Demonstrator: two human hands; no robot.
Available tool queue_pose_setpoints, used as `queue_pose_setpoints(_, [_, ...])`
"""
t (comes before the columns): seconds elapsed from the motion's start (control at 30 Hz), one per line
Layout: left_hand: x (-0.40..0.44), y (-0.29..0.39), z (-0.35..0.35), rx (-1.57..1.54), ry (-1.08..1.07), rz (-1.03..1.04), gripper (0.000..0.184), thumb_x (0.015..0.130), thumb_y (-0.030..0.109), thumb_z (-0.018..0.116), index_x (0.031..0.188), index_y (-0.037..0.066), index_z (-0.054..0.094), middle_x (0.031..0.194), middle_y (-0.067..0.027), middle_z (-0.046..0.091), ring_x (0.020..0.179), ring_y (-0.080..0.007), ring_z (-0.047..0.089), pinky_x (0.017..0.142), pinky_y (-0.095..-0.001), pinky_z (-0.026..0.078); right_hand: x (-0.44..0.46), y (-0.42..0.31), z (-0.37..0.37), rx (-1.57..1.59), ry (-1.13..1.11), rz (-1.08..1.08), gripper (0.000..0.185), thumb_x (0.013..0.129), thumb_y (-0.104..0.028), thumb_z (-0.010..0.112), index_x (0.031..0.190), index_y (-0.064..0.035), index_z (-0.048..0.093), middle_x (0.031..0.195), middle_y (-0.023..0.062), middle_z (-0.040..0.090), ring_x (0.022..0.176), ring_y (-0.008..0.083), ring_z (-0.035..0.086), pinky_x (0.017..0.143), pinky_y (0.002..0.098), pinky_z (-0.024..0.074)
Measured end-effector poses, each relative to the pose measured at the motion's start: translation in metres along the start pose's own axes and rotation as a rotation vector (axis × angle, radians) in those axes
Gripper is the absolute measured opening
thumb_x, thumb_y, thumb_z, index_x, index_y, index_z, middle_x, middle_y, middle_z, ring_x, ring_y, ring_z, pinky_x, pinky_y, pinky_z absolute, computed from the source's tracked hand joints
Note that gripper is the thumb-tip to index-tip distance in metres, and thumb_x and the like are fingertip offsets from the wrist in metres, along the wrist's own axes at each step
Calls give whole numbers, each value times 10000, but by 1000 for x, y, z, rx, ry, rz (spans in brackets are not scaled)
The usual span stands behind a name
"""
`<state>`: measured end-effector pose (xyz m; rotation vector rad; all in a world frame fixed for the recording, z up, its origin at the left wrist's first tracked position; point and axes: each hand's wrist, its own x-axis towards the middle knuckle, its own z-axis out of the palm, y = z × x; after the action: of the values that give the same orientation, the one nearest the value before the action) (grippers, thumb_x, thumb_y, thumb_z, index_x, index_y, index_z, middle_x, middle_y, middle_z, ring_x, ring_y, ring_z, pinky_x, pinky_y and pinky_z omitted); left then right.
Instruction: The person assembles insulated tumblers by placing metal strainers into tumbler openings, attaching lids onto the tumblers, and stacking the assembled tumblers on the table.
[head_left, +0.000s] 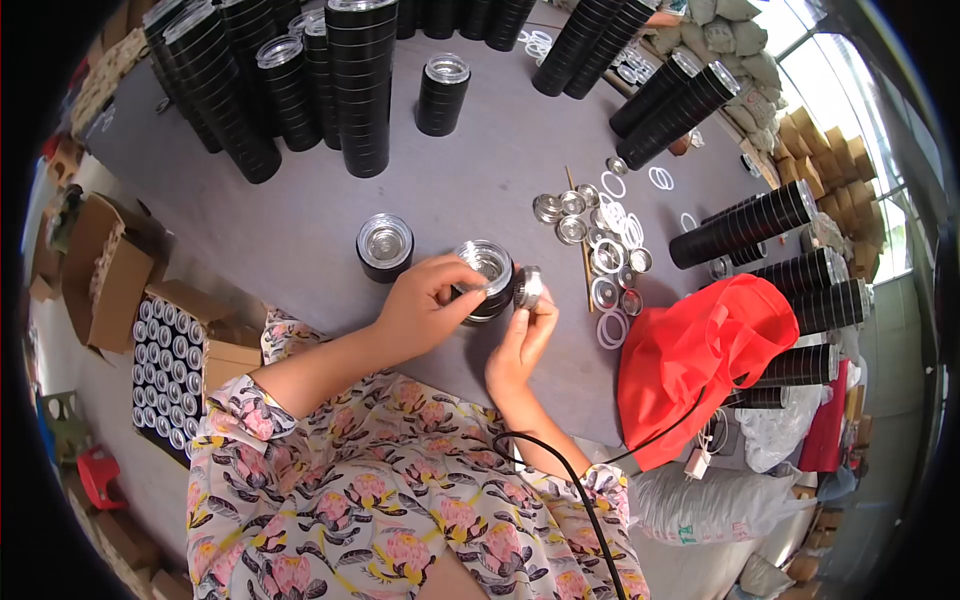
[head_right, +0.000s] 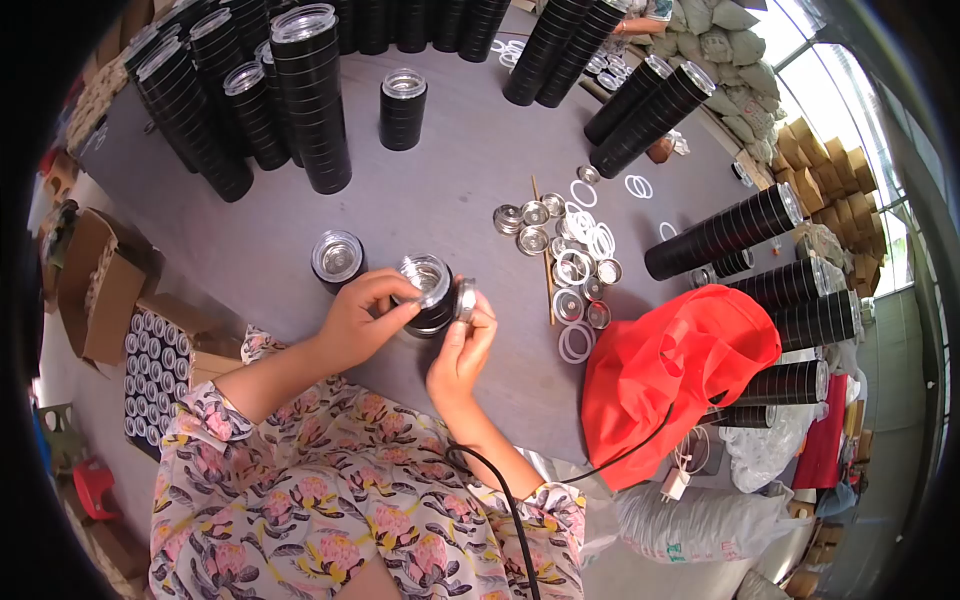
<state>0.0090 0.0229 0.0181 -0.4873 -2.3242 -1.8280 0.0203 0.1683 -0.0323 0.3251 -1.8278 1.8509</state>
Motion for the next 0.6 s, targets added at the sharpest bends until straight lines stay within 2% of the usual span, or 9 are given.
queue_pose_setpoints(0.1, [-1, -15, -2, -281, 130, -202, 146, 798, 92, 663, 938, 50, 652, 765, 6, 579, 538, -72, 405, 500, -218, 327, -9, 4, -5, -67, -35, 92, 115, 968, -101, 391, 1042, -12, 385, 1311, 225, 422, 1201, 277, 478, 1018, 390, 348])
queue_pose_setpoints(0.13, [-2, -16, -4, -242, 116, -191, 144, 799, 96, 664, 929, 38, 643, 769, -12, 576, 545, -80, 419, 505, -225, 340, -10, 5, -6, -54, -35, 99, 112, 970, -104, 398, 1035, -13, 391, 1312, 223, 422, 1206, 282, 480, 1018, 389, 347])
queue_pose_setpoints(0.23, [-7, -1, -1, -5, 44, 26, 126, 811, 30, 642, 936, 22, 633, 837, -11, 596, 616, -71, 437, 567, -218, 369, 1, 6, -4, -11, 20, 63, 126, 972, -114, 398, 1047, -13, 390, 1306, 219, 429, 1200, 278, 486, 1021, 389, 347])
queue_pose_setpoints(0.27, [-9, 2, 0, 76, 47, 121, 121, 801, 18, 642, 921, 26, 632, 879, -29, 613, 657, -95, 467, 599, -235, 394, 5, 5, -2, 40, 83, 101, 155, 976, -140, 404, 1068, -18, 380, 1313, 214, 416, 1198, 282, 491, 1027, 407, 349])
queue_pose_setpoints(0.37, [-10, 4, 7, 45, 104, 182, 139, 792, 10, 639, 930, 20, 628, 902, -45, 616, 680, -104, 488, 621, -235, 399, 20, -2, 6, 195, 93, 87, 182, 977, -163, 411, 1085, -22, 365, 1325, 210, 397, 1191, 297, 499, 1030, 434, 350])
queue_pose_setpoints(0.47, [-9, 9, 6, -86, 25, 177, 132, 813, 9, 626, 944, 22, 626, 924, -39, 620, 710, -104, 514, 647, -235, 410, 29, -10, 14, 357, 91, 47, 206, 973, -189, 433, 1093, -43, 351, 1308, 196, 395, 1165, 304, 516, 1023, 440, 359])
queue_pose_setpoints(0.53, [-7, 3, 10, -329, 74, 73, 130, 830, 10, 616, 958, 27, 626, 950, -32, 622, 739, -101, 527, 663, -231, 418, 34, -8, 14, 345, 111, 20, 195, 966, -183, 439, 1091, -65, 346, 1284, 190, 403, 1099, 294, 548, 979, 426, 399])
queue_pose_setpoints(0.6, [-4, 6, 8, -570, 143, -81, 129, 831, 29, 627, 960, 19, 625, 941, -12, 624, 740, -80, 522, 656, -227, 419, 34, -18, 13, 347, 181, 107, 178, 960, -157, 431, 1088, -66, 345, 1271, 187, 410, 1062, 286, 563, 942, 414, 422])
